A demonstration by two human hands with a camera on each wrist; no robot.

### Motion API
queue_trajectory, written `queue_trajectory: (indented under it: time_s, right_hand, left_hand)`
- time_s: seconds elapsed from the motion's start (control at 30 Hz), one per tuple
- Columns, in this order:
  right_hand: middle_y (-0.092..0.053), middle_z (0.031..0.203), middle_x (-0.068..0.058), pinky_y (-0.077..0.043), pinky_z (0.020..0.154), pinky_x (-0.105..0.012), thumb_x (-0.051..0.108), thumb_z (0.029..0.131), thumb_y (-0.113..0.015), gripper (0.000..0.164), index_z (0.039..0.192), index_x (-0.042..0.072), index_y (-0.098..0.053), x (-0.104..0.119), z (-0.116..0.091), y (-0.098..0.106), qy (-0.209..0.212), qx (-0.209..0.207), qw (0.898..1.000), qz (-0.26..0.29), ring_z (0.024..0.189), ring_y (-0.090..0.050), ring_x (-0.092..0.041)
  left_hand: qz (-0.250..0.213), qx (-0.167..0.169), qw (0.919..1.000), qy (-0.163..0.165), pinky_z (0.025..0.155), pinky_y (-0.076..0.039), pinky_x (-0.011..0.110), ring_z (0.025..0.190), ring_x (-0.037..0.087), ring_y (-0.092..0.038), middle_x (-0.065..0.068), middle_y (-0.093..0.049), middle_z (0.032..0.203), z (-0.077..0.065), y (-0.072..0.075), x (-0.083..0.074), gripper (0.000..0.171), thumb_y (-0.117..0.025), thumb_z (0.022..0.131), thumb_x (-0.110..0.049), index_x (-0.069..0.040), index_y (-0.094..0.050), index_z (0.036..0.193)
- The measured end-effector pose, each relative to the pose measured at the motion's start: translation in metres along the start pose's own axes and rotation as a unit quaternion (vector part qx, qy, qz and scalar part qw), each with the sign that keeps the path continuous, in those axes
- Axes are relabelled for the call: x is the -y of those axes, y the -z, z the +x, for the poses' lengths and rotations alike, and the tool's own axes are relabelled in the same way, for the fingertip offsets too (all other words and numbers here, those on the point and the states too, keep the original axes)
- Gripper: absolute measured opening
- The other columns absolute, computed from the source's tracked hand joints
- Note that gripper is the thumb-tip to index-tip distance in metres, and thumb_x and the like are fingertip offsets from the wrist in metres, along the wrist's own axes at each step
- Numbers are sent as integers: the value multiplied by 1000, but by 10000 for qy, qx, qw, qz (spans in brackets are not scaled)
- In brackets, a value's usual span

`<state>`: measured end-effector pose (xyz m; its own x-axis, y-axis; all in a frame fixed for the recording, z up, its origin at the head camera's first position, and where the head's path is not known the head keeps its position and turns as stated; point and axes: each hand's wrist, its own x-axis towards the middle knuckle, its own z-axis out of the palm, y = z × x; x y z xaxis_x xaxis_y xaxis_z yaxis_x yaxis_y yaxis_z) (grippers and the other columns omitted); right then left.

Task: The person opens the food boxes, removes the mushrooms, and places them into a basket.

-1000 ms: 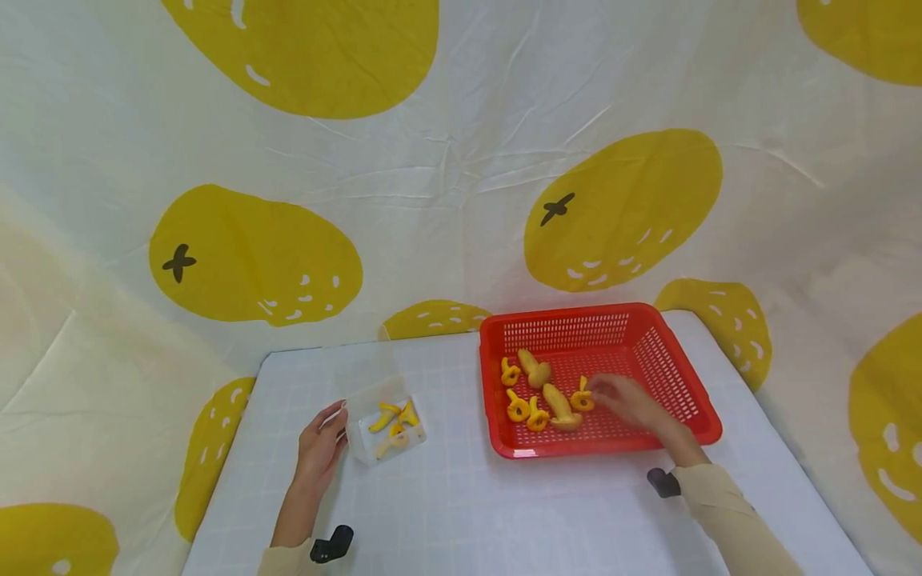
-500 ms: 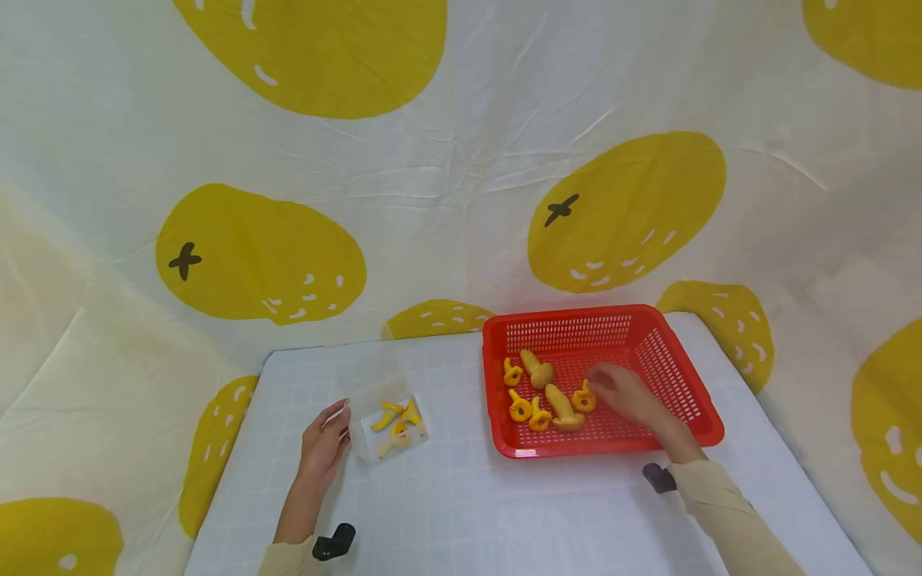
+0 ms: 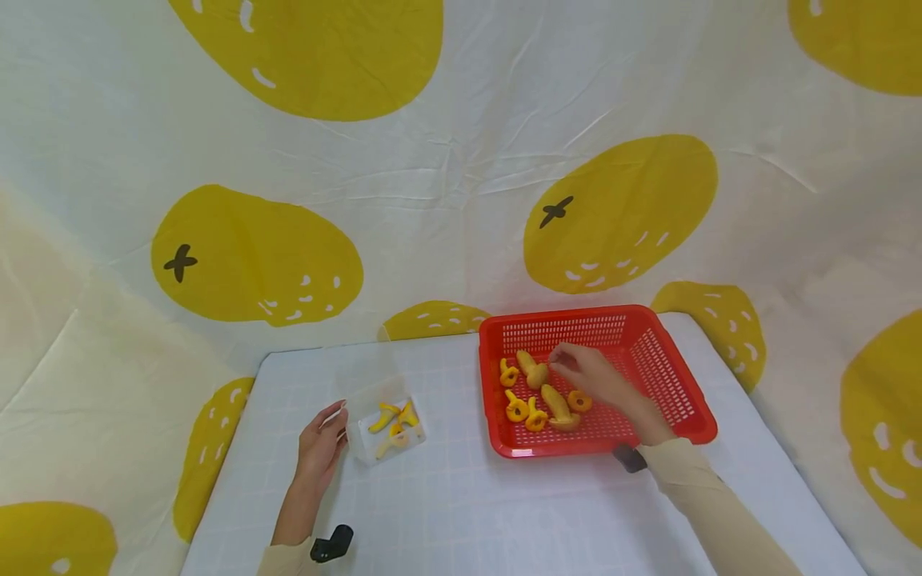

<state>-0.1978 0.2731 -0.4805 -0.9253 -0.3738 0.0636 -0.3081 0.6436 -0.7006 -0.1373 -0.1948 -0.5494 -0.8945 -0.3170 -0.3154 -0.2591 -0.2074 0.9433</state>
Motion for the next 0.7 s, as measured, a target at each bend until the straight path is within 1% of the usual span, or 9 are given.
queue_trajectory:
  time_s: [0.2,0.23,0.3,0.4,0.53,0.63,0.7]
  right_hand:
    - [-68,101,-6,-57,88,-35,5,100,-66,8,108,4,-67,18,15,-8,356,127,9989,268,98,-65,-35]
    - [-68,100,-5,-57,88,-33,5,100,-66,8,108,4,-67,21,18,-10,404,135,9987,279,97,-65,-34]
    - [-68,100,-5,-57,88,-34,6,100,-66,9,108,3,-67,27,22,-12,522,176,9979,348,97,-65,-31]
    - [-68,102,-4,-56,89,-32,9,100,-67,10,109,5,-67,33,29,-16,550,249,9974,396,96,-64,-24]
    - [-68,102,-5,-56,89,-36,10,100,-68,10,109,6,-67,41,39,-25,503,326,9971,466,95,-63,-21]
    - [-69,99,-6,-57,88,-41,9,99,-69,10,107,4,-68,47,46,-31,704,332,9959,452,94,-64,-22]
    - [-69,98,-5,-57,87,-43,8,98,-69,10,106,2,-68,53,50,-36,848,308,9950,419,93,-64,-22]
  left_hand:
    - [30,-42,10000,-35,70,-51,19,84,9,-64,-3,-68,100,0,1,2,43,-60,105,-11,8,-51,143]
    - [27,-50,10000,-39,69,-50,18,83,9,-64,-3,-68,100,0,1,2,43,-60,105,-11,8,-51,142]
    - [34,-54,10000,-44,68,-49,18,83,9,-63,-3,-68,99,0,0,2,43,-61,105,-10,9,-51,142]
    - [36,-36,10000,-35,69,-50,18,85,9,-63,-2,-68,102,-1,0,1,43,-61,105,-11,8,-51,142]
    - [62,2,10000,-30,72,-51,20,87,9,-63,-1,-68,106,-1,0,0,44,-61,105,-13,7,-50,143]
    - [63,28,10000,-34,72,-50,19,86,9,-63,-3,-67,105,0,1,0,45,-61,105,-15,6,-50,144]
    - [47,42,10000,-35,72,-51,19,86,9,-63,-3,-67,105,-1,1,-1,46,-61,105,-16,5,-50,145]
